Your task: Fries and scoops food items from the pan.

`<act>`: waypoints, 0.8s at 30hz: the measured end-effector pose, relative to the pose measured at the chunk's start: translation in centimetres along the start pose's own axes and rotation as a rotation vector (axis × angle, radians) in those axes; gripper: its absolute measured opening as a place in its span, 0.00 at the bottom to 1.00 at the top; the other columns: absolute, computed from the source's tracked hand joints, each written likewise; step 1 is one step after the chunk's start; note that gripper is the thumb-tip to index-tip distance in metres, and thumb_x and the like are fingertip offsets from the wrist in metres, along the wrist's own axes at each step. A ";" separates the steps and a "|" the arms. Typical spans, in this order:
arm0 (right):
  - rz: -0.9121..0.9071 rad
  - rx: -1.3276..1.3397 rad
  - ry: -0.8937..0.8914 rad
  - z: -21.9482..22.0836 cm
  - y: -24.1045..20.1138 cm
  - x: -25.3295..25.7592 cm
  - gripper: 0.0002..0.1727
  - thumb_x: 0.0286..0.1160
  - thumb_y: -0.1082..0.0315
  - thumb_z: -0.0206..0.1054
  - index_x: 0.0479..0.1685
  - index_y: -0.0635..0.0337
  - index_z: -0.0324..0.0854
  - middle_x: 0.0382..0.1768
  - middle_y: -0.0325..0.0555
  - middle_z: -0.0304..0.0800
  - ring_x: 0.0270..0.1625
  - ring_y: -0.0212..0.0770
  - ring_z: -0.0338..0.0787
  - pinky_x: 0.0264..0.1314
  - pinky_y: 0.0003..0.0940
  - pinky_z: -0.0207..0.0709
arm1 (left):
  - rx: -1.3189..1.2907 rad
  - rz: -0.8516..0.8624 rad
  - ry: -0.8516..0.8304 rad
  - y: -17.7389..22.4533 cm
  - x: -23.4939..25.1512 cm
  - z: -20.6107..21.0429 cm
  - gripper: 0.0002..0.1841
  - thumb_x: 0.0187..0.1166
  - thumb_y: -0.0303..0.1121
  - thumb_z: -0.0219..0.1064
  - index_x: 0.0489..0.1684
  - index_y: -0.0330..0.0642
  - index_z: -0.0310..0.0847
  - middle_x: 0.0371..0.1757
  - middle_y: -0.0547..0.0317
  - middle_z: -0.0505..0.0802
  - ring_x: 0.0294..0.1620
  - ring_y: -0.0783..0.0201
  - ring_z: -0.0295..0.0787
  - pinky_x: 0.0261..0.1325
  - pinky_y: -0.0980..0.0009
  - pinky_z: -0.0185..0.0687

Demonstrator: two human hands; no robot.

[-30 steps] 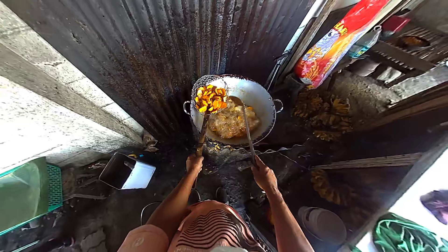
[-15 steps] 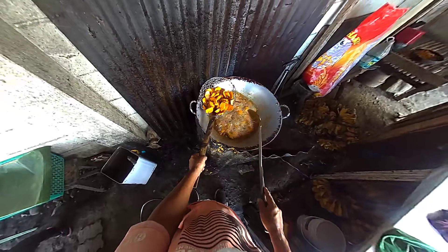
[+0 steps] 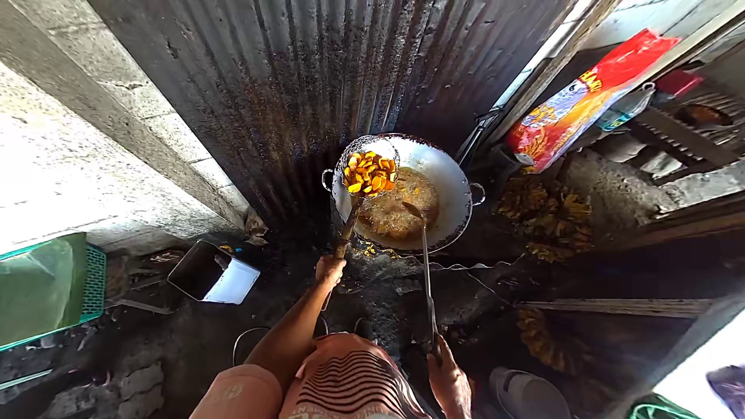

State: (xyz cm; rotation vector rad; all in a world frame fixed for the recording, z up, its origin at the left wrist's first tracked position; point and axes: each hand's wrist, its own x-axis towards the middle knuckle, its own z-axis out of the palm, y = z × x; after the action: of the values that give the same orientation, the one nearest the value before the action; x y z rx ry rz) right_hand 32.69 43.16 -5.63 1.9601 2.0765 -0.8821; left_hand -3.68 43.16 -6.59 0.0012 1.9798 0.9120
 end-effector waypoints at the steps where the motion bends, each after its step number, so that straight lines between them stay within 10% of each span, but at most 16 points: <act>1: 0.004 -0.008 0.013 0.5 0.4 0.0 0.32 0.87 0.58 0.61 0.92 0.37 0.63 0.49 0.64 0.95 0.49 0.70 0.94 0.55 0.73 0.81 | 0.004 -0.002 -0.002 0.0 0.0 -0.1 0.12 0.78 0.35 0.70 0.53 0.41 0.79 0.18 0.59 0.80 0.12 0.67 0.75 0.15 0.74 0.71; 11: 0.193 -0.044 -0.174 5.4 3.0 3.3 0.37 0.89 0.62 0.55 0.96 0.47 0.46 0.63 0.65 0.89 0.63 0.65 0.91 0.66 0.66 0.81 | 0.019 -0.006 -0.007 -0.1 0.2 -0.3 0.12 0.80 0.35 0.70 0.53 0.41 0.78 0.18 0.60 0.80 0.12 0.68 0.74 0.15 0.74 0.70; 24: 0.282 0.143 -0.194 5.7 2.2 4.9 0.29 0.85 0.61 0.62 0.85 0.56 0.66 0.59 0.68 0.89 0.58 0.66 0.92 0.59 0.66 0.82 | 0.003 -0.004 -0.014 0.3 -0.1 -0.3 0.13 0.80 0.34 0.70 0.56 0.40 0.77 0.18 0.59 0.80 0.11 0.68 0.74 0.14 0.74 0.70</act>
State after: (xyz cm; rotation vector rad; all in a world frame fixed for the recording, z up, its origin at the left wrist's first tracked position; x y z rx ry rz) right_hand 32.52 44.40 -13.31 2.0757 1.6237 -1.1314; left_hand -3.95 43.17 -6.19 0.0048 1.9678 0.9047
